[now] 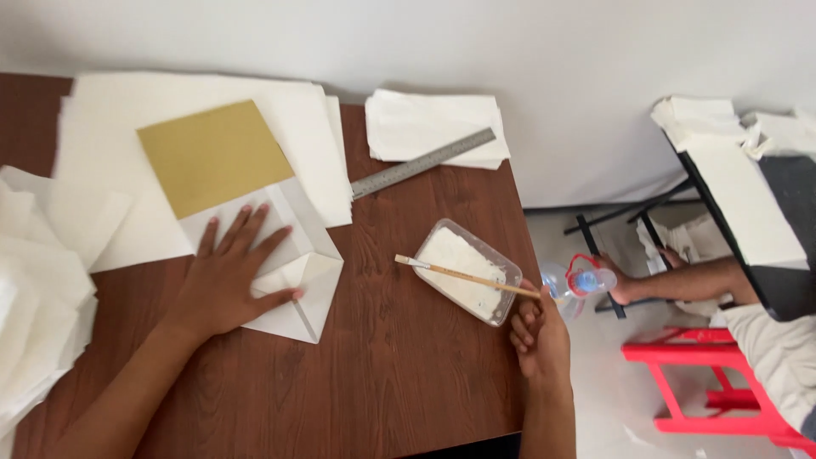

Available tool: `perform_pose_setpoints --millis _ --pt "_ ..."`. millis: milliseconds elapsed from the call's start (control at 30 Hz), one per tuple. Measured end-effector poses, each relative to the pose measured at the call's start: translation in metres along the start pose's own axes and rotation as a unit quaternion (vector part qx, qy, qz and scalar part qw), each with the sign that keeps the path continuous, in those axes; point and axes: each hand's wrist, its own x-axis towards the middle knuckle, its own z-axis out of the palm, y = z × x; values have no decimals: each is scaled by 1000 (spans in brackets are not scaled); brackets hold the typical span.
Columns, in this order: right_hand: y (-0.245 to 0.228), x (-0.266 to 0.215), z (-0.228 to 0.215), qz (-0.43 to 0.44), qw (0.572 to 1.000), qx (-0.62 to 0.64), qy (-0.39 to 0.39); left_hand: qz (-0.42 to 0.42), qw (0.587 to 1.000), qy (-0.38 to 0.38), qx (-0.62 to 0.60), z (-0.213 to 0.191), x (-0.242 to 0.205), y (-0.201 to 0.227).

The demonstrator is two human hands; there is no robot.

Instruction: Manually folding and gluing paper sheets to create paper bags.

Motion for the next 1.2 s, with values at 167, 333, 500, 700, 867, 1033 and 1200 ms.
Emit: perform_pose_setpoints --millis 167,333,500,700,867,1033,1200 --pt "-3 -4 10 -102 986 7 129 11 1000 3 -18 -6 -2 0" --pt "-29 -11 13 -296 929 61 212 23 1000 9 -2 -6 -4 -3" --pt "-34 0 16 -648 727 -133 184 -4 1000 4 -7 -6 -4 1" --pt "-13 10 20 -801 568 -168 84 -4 1000 11 8 -2 -1 1" --pt "2 7 9 -744 643 -181 33 -7 1000 6 1 2 -1 -2" --pt "5 6 15 -710 691 -92 97 -11 1000 -17 7 7 -5 -10" --pt "-6 6 25 -682 700 -72 197 -33 999 2 8 11 -7 -9"
